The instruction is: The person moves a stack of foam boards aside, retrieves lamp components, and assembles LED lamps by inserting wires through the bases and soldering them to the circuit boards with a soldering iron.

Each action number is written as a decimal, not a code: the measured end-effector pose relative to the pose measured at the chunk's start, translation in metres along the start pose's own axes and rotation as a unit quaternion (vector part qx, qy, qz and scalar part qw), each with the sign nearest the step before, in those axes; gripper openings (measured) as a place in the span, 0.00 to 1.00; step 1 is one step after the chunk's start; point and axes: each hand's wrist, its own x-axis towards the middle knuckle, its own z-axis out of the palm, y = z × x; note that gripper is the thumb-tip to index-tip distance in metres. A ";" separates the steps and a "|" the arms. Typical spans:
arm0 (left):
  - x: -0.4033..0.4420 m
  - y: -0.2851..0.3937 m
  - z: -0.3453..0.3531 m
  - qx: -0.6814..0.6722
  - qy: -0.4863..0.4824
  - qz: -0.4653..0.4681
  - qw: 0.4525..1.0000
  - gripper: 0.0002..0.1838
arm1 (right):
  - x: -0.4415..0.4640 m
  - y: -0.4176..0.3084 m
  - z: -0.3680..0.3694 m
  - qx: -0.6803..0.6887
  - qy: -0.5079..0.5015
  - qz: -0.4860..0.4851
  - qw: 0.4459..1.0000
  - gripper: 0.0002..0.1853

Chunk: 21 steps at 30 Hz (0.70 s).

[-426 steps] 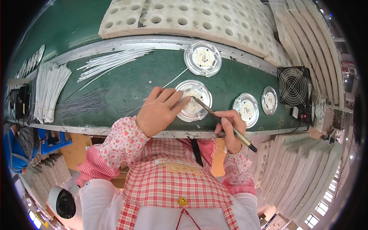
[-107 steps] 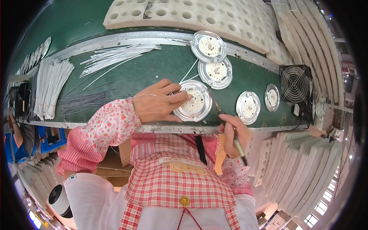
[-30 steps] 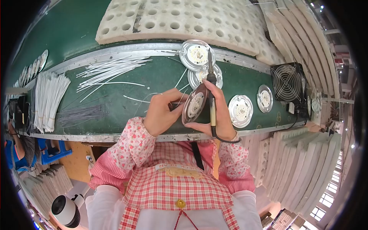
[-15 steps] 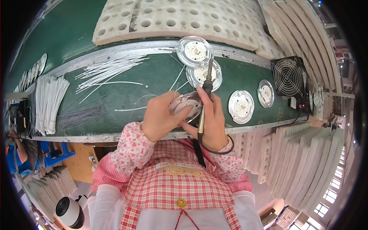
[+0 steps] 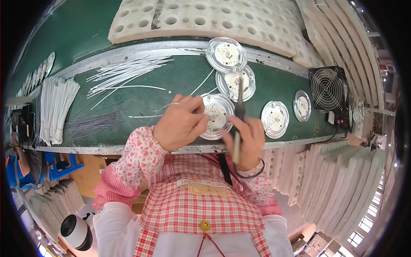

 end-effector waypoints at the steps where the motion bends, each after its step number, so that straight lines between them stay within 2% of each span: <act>1: 0.002 0.000 0.000 -0.001 -0.009 -0.004 1.000 0.11 | -0.004 0.004 -0.009 0.056 -0.017 -0.007 0.998 0.26; 4: 0.012 0.002 -0.008 0.033 -0.071 0.036 0.996 0.12 | -0.007 -0.004 -0.026 0.189 0.019 0.103 0.976 0.15; 7: 0.015 -0.001 -0.001 0.055 -0.059 0.057 0.995 0.15 | 0.002 0.005 -0.039 0.201 -0.051 0.014 0.978 0.14; 11: 0.017 -0.002 -0.001 0.067 -0.066 0.056 0.994 0.14 | 0.002 0.006 -0.031 0.211 -0.046 0.007 0.976 0.13; 21: 0.024 -0.001 0.006 0.121 -0.063 0.060 0.989 0.16 | 0.006 0.010 -0.030 0.157 -0.078 -0.088 0.981 0.18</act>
